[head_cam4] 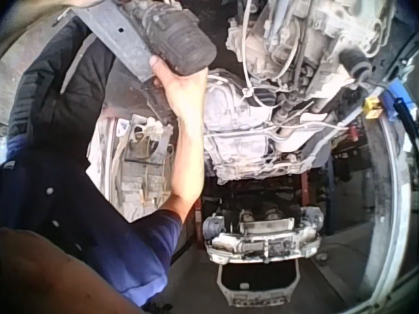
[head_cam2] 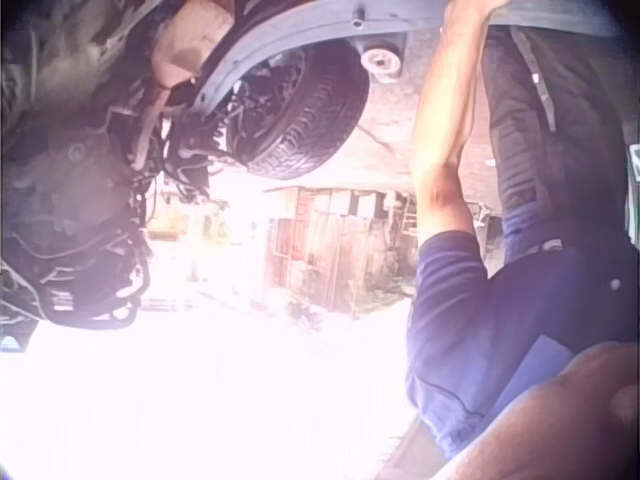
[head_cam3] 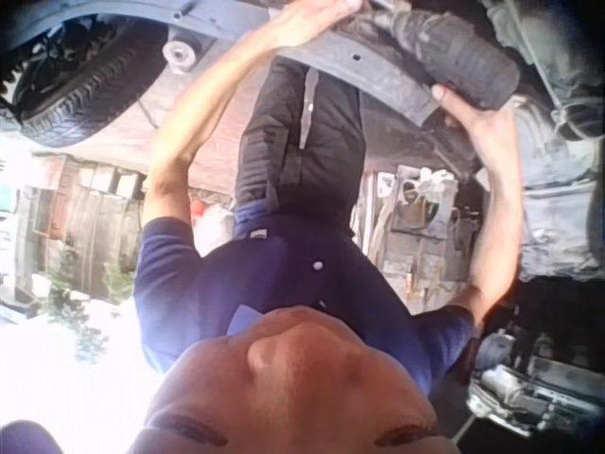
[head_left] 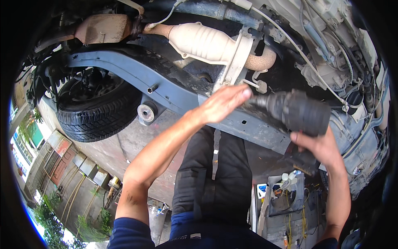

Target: The person uses a cordless impact wrench to remove bolts from a metal bracket on the underside of a car. They then use a manual wrench to disconnect a hose and remove a bracket, placing the parts aside.

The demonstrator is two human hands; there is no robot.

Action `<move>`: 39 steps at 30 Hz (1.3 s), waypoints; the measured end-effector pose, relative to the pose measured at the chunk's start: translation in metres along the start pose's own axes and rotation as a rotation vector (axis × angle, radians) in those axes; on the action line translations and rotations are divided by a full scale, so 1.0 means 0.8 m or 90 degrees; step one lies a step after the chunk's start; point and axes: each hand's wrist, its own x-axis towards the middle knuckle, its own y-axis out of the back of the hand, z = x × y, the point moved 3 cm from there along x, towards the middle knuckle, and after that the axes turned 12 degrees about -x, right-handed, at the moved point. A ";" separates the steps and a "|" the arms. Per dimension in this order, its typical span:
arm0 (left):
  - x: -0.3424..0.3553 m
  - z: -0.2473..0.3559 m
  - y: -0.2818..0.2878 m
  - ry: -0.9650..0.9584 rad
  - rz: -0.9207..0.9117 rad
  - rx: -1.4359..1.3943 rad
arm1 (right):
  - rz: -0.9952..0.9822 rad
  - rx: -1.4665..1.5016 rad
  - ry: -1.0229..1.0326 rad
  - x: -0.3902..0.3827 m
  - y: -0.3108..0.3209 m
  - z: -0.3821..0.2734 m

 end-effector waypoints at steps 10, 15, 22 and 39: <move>0.078 -0.061 0.065 0.067 0.072 -0.125 | 0.038 -0.383 0.044 0.163 0.028 -0.132; 0.072 -0.086 0.061 0.074 0.103 -0.152 | 0.044 -0.435 0.042 0.183 0.016 -0.144; 0.068 -0.074 0.072 0.081 0.152 0.004 | -0.006 -0.491 -0.003 0.209 0.010 -0.157; 0.078 -0.085 0.096 0.115 0.232 0.178 | 0.304 -0.873 0.203 0.226 -0.009 -0.159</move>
